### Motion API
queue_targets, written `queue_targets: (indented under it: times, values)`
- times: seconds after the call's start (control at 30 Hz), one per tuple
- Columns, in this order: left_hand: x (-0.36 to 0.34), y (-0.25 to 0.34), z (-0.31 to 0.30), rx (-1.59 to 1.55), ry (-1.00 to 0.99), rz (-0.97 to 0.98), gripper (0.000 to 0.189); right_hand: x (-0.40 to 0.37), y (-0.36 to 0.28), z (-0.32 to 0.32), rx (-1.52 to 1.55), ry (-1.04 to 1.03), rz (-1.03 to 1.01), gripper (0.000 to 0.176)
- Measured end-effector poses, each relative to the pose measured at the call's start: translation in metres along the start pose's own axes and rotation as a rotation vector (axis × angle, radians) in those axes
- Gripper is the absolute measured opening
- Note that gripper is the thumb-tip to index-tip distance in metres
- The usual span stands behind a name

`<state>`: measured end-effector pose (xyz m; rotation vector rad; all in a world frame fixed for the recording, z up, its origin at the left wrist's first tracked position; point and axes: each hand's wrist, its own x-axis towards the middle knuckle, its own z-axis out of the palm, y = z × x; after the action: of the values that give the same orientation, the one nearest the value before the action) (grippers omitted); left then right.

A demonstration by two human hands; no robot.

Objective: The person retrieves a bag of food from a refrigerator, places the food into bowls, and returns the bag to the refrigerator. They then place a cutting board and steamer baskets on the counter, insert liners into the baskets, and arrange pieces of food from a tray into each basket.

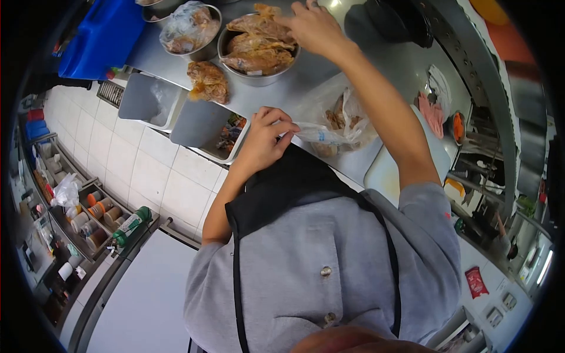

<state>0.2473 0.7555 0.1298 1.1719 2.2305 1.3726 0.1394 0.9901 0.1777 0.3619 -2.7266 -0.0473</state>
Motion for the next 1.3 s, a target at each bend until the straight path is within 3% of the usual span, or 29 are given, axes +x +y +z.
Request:
queue_targets:
  times: [0.03,0.07,0.13,0.2,0.27,0.3,0.37,0.5,0.57,0.6,0.67,0.7,0.77,0.8,0.83,0.87,1.0,1.03,1.07,1.1,1.2,1.23,1.3]
  values:
    - [0.000,0.002,-0.001,-0.014,0.008,0.004,0.024,-0.002,-0.004,-0.014,0.030,-0.068,0.038,0.042]
    - [0.000,0.004,-0.004,-0.033,-0.008,-0.005,0.024,-0.011,-0.009,-0.035,0.033,-0.091,0.051,0.042]
    - [0.001,0.009,-0.009,-0.057,0.069,0.140,0.026,-0.041,-0.022,-0.078,0.620,-0.225,-0.201,0.013]
    - [0.003,0.017,-0.011,-0.063,0.068,0.188,0.024,-0.083,-0.023,-0.088,0.725,-0.698,-0.155,0.014]
    - [0.005,0.027,-0.018,0.018,0.037,0.288,0.023,-0.118,-0.014,-0.084,0.443,-1.150,-0.155,0.012]
    - [0.006,0.031,-0.021,0.016,0.030,0.288,0.023,-0.134,-0.012,-0.079,0.448,-1.151,-0.149,0.012]
    - [0.007,0.039,-0.024,0.141,-0.027,0.291,0.023,-0.158,-0.012,-0.072,0.138,-0.960,0.035,0.014]
    - [0.011,0.041,-0.032,0.145,-0.037,0.308,0.020,-0.162,-0.033,-0.061,0.301,-0.874,0.226,0.017]
    - [0.013,0.035,-0.033,0.016,-0.030,0.278,0.023,-0.158,-0.047,-0.057,0.365,-1.051,0.455,0.023]
    - [0.013,0.027,-0.036,0.033,-0.025,0.273,0.023,-0.166,-0.051,-0.050,0.373,-1.041,0.441,0.023]
    - [0.010,-0.004,-0.047,0.017,0.165,0.091,0.033,-0.195,-0.058,-0.026,0.352,-0.761,0.456,0.038]
    - [0.010,-0.033,-0.055,0.274,0.213,0.022,0.041,-0.204,-0.064,-0.017,0.363,-0.752,0.442,0.038]
    - [0.008,-0.075,-0.073,0.687,0.267,-0.184,0.056,-0.218,-0.077,-0.007,-0.002,-0.779,0.285,0.041]
    - [0.009,-0.086,-0.081,0.840,0.281,-0.316,0.063,-0.216,-0.081,-0.009,0.000,-0.770,0.279,0.041]
    - [0.012,-0.096,-0.089,0.844,0.288,-0.315,0.063,-0.215,-0.083,-0.012,0.060,-0.679,0.317,0.034]
    - [0.013,-0.105,-0.096,0.947,0.202,-0.231,0.066,-0.214,-0.083,-0.014,0.118,-0.593,0.355,0.027]
    - [0.027,-0.138,-0.109,1.115,-0.035,0.056,0.066,-0.204,-0.059,-0.029,0.215,-0.642,0.455,0.028]
    - [0.033,-0.142,-0.112,1.111,-0.030,0.054,0.066,-0.200,-0.052,-0.035,0.289,-0.732,0.471,0.025]
    - [0.043,-0.141,-0.118,1.099,-0.173,0.024,0.065,-0.198,-0.047,-0.039,0.363,-0.816,0.488,0.023]
    - [0.050,-0.139,-0.124,1.086,-0.314,-0.003,0.063,-0.200,-0.044,-0.038,0.357,-0.811,0.487,0.023]
    - [0.058,-0.131,-0.133,1.117,-0.432,-0.131,0.058,-0.206,-0.036,-0.036,0.455,-0.857,0.557,0.025]
    - [0.057,-0.128,-0.137,1.122,-0.427,-0.126,0.058,-0.207,-0.032,-0.038,0.577,-0.835,0.569,0.027]
    - [0.047,-0.118,-0.151,0.918,-0.340,-0.312,0.058,-0.209,-0.027,-0.042,0.705,-0.798,0.586,0.030]
